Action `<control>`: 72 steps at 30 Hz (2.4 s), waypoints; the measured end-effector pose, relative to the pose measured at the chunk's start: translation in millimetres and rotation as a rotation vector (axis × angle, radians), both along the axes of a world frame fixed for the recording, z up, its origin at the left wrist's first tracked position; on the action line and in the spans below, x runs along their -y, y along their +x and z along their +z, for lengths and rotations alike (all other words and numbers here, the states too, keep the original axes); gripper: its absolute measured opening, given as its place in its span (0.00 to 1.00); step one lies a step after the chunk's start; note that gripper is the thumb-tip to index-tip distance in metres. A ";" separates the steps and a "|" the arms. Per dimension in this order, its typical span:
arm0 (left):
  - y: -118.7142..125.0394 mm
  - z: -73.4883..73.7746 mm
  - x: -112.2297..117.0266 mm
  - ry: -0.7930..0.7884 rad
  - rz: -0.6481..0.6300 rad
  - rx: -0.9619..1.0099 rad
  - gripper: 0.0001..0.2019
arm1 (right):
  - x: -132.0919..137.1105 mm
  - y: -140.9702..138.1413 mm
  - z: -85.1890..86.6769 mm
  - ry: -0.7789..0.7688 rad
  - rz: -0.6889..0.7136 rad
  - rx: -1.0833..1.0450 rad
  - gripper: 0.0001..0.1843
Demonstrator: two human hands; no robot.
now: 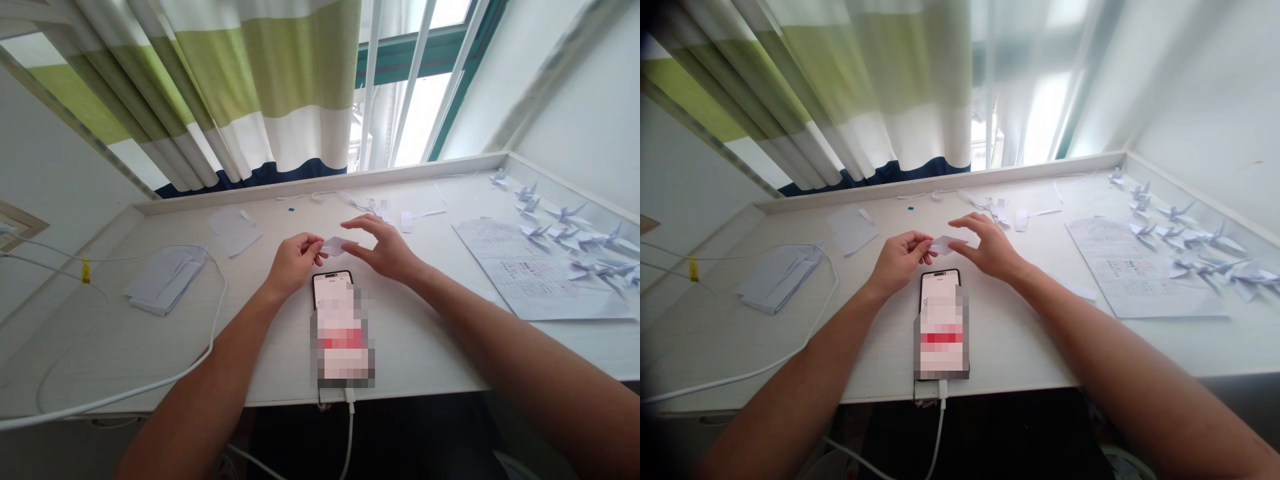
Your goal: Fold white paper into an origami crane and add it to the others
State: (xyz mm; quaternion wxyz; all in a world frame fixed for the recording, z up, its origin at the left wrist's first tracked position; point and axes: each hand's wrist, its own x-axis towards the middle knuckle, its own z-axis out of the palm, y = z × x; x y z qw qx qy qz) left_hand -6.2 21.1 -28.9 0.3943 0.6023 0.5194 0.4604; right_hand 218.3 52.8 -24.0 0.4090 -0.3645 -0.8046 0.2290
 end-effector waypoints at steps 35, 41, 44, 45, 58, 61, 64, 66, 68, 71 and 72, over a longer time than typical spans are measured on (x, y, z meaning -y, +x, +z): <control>-11.8 2.4 -3.3 0.300 -0.260 -0.759 0.10 | -7.0 2.2 -3.2 0.011 0.235 0.407 0.11; -11.5 2.6 -2.5 0.319 -0.286 -0.786 0.10 | -3.4 0.4 -3.8 -0.081 0.200 0.290 0.10; -10.5 1.6 -3.1 0.330 -0.271 -0.797 0.07 | -2.0 0.2 -2.8 -0.098 0.178 0.279 0.10; -10.0 1.2 -3.5 0.331 -0.260 -0.804 0.07 | -1.9 0.3 -2.4 -0.101 0.177 0.282 0.10; -8.5 0.6 -5.2 0.271 -0.245 -0.726 0.08 | -2.8 -1.0 -0.4 -0.209 0.155 0.215 0.09; -8.0 0.5 -4.4 0.273 -0.228 -0.712 0.05 | -2.3 -2.3 1.2 -0.248 0.141 0.187 0.10; -7.2 1.1 -3.9 0.268 -0.221 -0.702 0.04 | -1.7 -2.4 2.1 -0.250 0.130 0.173 0.10; -6.8 1.4 -4.1 0.258 -0.219 -0.686 0.06 | -1.5 -1.4 2.3 -0.250 0.143 0.173 0.08; -6.8 1.5 -4.7 0.246 -0.213 -0.669 0.07 | -1.6 0.0 2.2 -0.248 0.163 0.176 0.07; -6.9 1.4 -5.5 0.235 -0.209 -0.657 0.07 | -2.7 1.3 1.4 -0.234 0.169 0.185 0.08; -6.9 1.4 -5.7 0.233 -0.210 -0.656 0.07 | -3.2 1.4 1.0 -0.227 0.167 0.191 0.09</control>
